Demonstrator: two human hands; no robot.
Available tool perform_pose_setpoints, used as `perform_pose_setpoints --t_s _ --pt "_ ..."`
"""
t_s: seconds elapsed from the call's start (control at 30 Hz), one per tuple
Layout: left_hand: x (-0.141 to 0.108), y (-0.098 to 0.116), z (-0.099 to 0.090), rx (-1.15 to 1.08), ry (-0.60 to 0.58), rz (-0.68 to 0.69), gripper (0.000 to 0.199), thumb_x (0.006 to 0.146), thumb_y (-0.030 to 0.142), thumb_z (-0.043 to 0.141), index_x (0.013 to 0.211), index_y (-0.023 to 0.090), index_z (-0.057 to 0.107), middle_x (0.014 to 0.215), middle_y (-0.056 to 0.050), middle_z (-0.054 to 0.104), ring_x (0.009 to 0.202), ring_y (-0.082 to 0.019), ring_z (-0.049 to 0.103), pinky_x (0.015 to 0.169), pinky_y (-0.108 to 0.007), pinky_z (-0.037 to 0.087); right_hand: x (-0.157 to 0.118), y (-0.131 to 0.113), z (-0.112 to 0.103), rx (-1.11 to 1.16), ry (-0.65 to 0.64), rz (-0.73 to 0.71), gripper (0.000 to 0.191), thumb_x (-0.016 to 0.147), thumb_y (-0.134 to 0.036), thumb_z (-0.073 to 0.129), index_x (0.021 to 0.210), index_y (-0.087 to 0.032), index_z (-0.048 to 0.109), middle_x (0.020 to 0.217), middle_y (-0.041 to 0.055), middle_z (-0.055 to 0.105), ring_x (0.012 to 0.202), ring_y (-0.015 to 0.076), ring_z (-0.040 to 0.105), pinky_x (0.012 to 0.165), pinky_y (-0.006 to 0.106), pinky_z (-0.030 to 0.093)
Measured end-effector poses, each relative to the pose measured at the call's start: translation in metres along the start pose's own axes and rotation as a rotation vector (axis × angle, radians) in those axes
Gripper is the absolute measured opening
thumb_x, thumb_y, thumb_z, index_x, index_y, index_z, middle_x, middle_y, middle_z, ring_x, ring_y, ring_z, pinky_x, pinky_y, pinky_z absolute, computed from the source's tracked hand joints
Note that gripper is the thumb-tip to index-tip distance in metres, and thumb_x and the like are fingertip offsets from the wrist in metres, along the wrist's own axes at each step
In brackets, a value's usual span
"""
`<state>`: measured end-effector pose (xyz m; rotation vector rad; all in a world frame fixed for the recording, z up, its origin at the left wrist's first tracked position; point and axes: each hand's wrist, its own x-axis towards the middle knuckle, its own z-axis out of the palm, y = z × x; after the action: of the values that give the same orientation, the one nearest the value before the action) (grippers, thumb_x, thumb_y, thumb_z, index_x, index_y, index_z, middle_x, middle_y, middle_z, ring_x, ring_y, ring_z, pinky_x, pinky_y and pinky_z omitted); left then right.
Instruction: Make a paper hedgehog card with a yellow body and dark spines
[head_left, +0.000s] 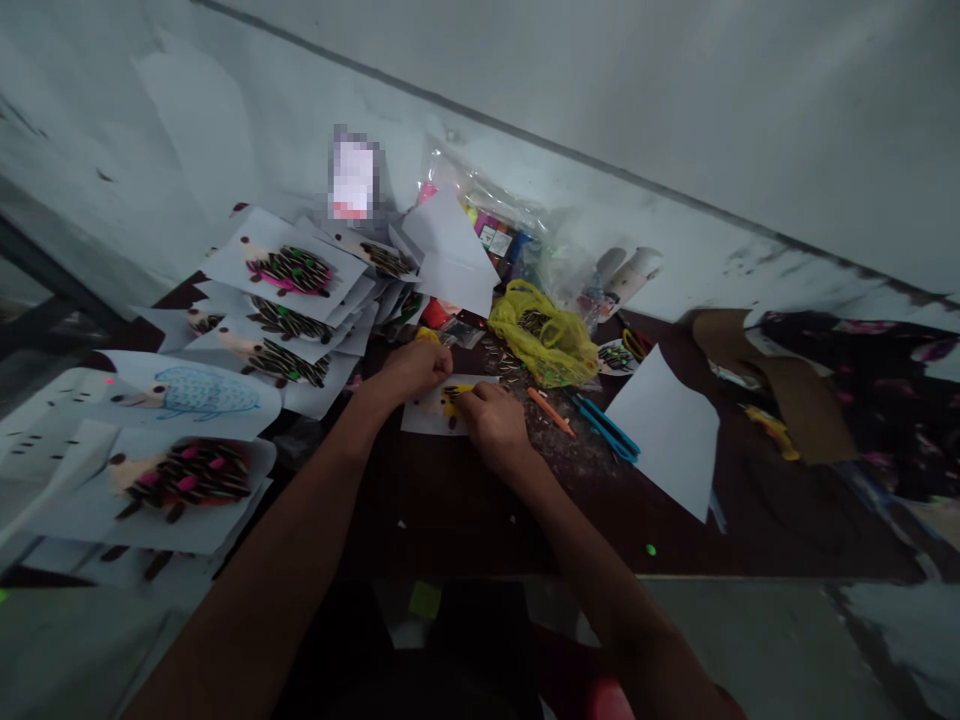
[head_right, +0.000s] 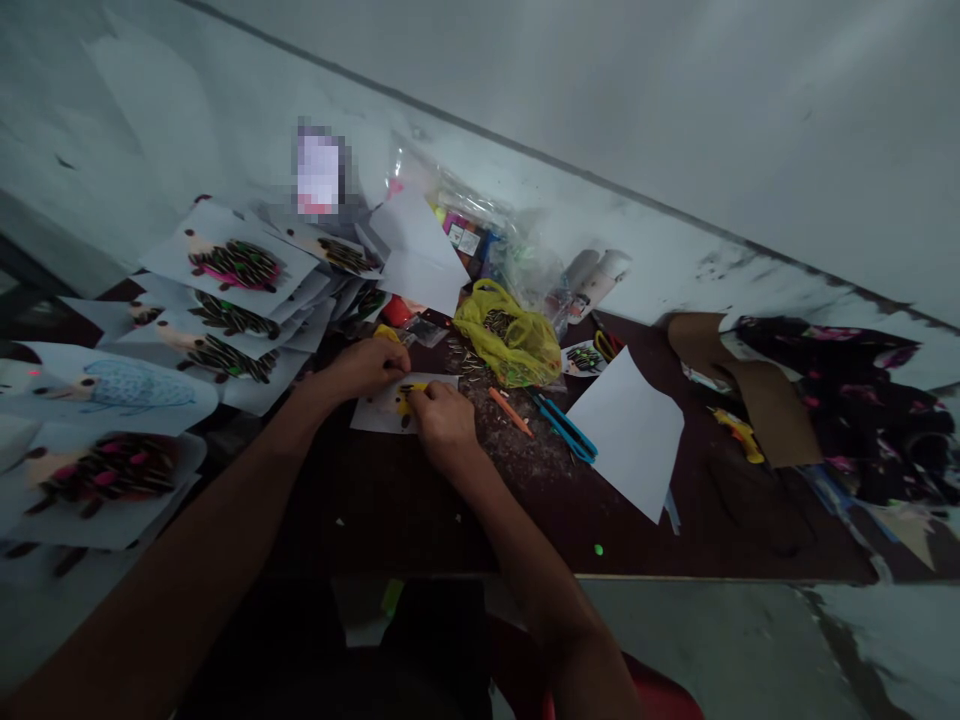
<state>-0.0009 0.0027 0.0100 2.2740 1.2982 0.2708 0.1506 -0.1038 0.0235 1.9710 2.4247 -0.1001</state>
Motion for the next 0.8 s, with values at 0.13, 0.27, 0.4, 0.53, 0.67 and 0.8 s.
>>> perform_pose_setpoints --t_s 0.13,0.27,0.4,0.53,0.67,0.8 --pt "-0.001 0.001 -0.001 -0.015 0.006 0.009 0.018 0.080 0.016 0.060 0.086 0.022 0.075 0.090 -0.003 0.077 0.083 -0.018 0.067 0.068 -0.025 0.046 -0.002 0.000 -0.001 0.037 0.009 0.016 0.023 0.101 -0.027 0.054 0.108 -0.025 0.076 0.099 0.0087 0.071 0.094 0.0225 0.062 0.070 0.029 0.039" --pt "-0.001 0.001 -0.001 -0.021 0.005 0.006 0.019 0.079 0.015 0.059 0.086 0.022 0.076 0.089 -0.004 0.077 0.082 -0.018 0.067 0.071 -0.025 0.048 -0.007 0.011 -0.005 0.115 0.158 0.056 0.024 0.103 -0.032 0.052 0.107 -0.024 0.074 0.100 0.0077 0.072 0.093 0.0210 0.063 0.071 0.028 0.040" --pt "-0.001 0.002 0.000 0.001 0.019 -0.007 0.020 0.081 0.015 0.058 0.087 0.021 0.076 0.093 -0.005 0.077 0.084 -0.019 0.067 0.072 -0.025 0.048 0.002 0.037 -0.010 0.141 0.279 0.163 0.025 0.100 -0.025 0.052 0.099 -0.021 0.076 0.096 0.0075 0.072 0.090 0.0201 0.063 0.074 0.027 0.042" --pt "-0.002 0.004 0.001 0.020 0.034 -0.012 0.019 0.083 0.017 0.057 0.087 0.021 0.076 0.095 -0.006 0.077 0.086 -0.021 0.068 0.071 -0.026 0.048 0.025 0.057 -0.013 0.124 0.238 0.196 0.027 0.097 -0.024 0.053 0.099 -0.021 0.080 0.098 0.0093 0.073 0.090 0.0230 0.064 0.077 0.030 0.047" --pt "-0.003 0.004 0.001 0.021 0.040 -0.009 0.020 0.084 0.017 0.057 0.087 0.022 0.076 0.096 -0.006 0.077 0.088 -0.020 0.068 0.074 -0.026 0.048 0.046 0.059 -0.015 0.079 0.117 0.168 0.024 0.093 -0.022 0.059 0.100 -0.021 0.082 0.101 0.0107 0.075 0.093 0.0252 0.067 0.080 0.032 0.049" --pt "-0.003 0.005 -0.001 0.025 0.018 -0.025 0.020 0.084 0.017 0.057 0.089 0.022 0.076 0.097 -0.006 0.077 0.088 -0.021 0.068 0.075 -0.027 0.049 0.054 0.058 -0.018 0.026 0.024 0.146 0.022 0.092 -0.022 0.062 0.102 -0.022 0.081 0.102 0.0112 0.077 0.094 0.0259 0.069 0.079 0.031 0.048"
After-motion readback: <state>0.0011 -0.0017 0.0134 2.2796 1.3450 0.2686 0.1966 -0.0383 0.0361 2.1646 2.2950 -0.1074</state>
